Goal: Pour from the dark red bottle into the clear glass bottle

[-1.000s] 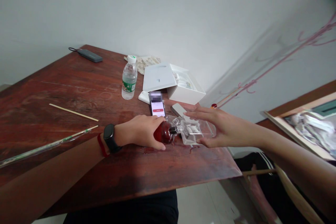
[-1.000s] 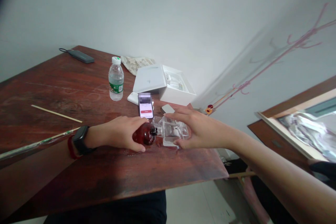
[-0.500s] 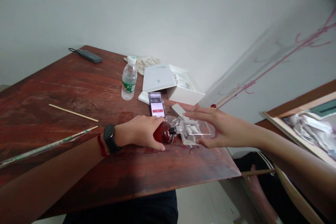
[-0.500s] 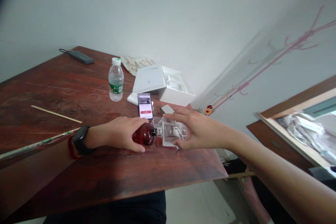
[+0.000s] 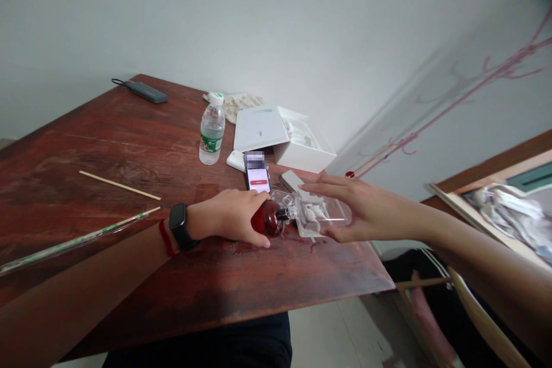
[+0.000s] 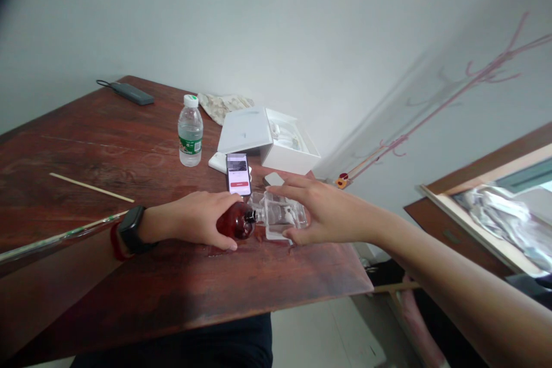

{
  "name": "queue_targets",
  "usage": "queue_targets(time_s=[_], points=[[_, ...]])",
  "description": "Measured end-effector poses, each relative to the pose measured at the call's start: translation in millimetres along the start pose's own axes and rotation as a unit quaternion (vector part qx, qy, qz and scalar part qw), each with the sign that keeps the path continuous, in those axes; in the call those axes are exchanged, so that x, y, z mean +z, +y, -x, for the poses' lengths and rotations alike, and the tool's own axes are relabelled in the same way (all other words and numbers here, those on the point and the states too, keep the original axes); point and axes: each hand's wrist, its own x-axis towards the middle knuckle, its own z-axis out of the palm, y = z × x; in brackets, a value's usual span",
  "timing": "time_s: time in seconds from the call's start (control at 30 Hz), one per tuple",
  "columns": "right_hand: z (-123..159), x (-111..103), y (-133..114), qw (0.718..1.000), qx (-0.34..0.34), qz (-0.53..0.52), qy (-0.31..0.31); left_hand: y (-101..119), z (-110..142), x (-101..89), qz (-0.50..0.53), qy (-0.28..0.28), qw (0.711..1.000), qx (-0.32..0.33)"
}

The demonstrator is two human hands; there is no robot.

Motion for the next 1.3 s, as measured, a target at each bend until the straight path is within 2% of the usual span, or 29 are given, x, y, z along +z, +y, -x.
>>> queue_targets(time_s=[0.4, 0.73, 1.3], points=[[-0.8, 0.0, -1.1, 1.0, -0.001, 0.013, 0.008, -5.9, -2.0, 4.2, -0.004, 0.012, 1.0, 0.01], [-3.8, -3.1, -9.7, 0.999, 0.007, 0.031, -0.027, -1.2, 1.4, -3.1, -0.008, -0.003, 1.0, 0.008], [-5.6, -1.8, -9.3, 0.999, 0.002, 0.049, -0.018, -2.0, 2.6, -9.3, -0.016, -0.007, 1.0, 0.016]])
